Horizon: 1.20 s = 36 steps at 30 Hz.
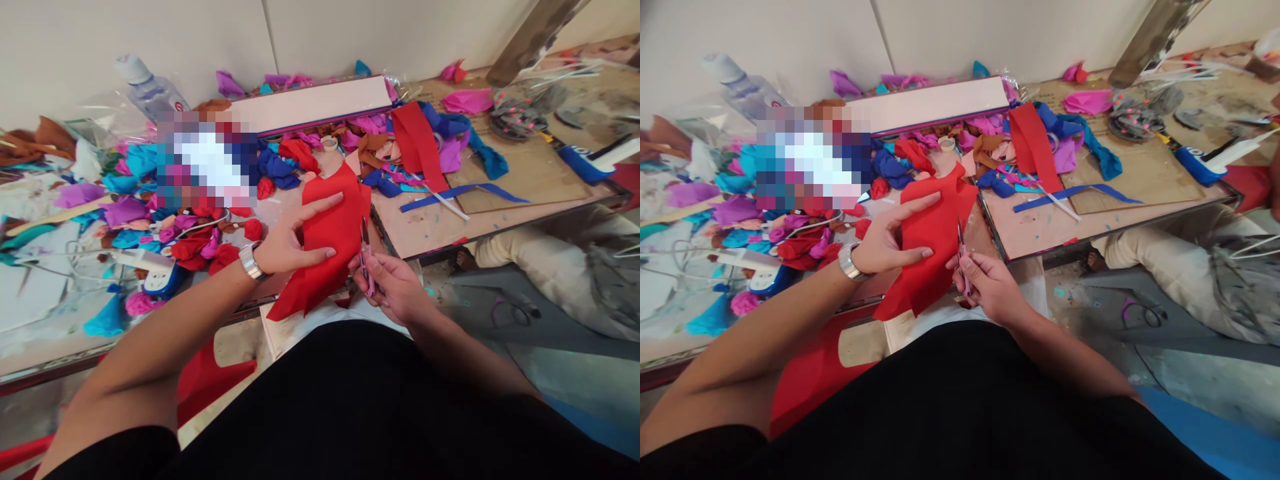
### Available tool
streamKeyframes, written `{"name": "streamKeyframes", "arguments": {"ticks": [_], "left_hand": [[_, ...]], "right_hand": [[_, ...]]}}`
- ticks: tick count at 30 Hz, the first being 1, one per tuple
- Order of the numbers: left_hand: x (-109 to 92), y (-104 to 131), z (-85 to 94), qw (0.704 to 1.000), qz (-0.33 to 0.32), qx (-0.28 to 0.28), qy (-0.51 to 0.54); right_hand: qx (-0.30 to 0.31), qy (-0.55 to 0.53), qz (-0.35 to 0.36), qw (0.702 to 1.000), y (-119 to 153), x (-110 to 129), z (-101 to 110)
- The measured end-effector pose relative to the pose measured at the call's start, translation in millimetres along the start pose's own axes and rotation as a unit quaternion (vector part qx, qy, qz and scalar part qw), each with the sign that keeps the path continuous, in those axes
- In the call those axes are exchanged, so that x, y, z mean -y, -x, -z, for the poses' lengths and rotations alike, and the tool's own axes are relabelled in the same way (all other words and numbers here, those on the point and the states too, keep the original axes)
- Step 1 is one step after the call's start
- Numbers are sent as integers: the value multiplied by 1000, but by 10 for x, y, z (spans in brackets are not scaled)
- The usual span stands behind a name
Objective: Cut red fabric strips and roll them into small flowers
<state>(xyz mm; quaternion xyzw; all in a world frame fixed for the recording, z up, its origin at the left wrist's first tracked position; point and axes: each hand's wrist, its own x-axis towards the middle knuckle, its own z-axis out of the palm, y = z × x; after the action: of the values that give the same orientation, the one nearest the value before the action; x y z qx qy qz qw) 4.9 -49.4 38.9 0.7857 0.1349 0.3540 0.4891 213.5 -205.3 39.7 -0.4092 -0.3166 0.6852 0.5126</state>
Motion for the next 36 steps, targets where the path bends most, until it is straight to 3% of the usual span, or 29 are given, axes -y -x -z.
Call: {"name": "streamKeyframes", "arguments": {"ticks": [27, 33, 36], "left_hand": [[-24, -17, 6, 999, -34, 1, -24], [58, -34, 18, 998, -25, -60, 8], [102, -38, 16, 996, 19, -77, 36]], "right_hand": [[-15, 0, 33, 999, -88, -79, 12], [21, -11, 13, 1000, -22, -145, 27], [22, -9, 7, 1000, 10, -189, 32]]}}
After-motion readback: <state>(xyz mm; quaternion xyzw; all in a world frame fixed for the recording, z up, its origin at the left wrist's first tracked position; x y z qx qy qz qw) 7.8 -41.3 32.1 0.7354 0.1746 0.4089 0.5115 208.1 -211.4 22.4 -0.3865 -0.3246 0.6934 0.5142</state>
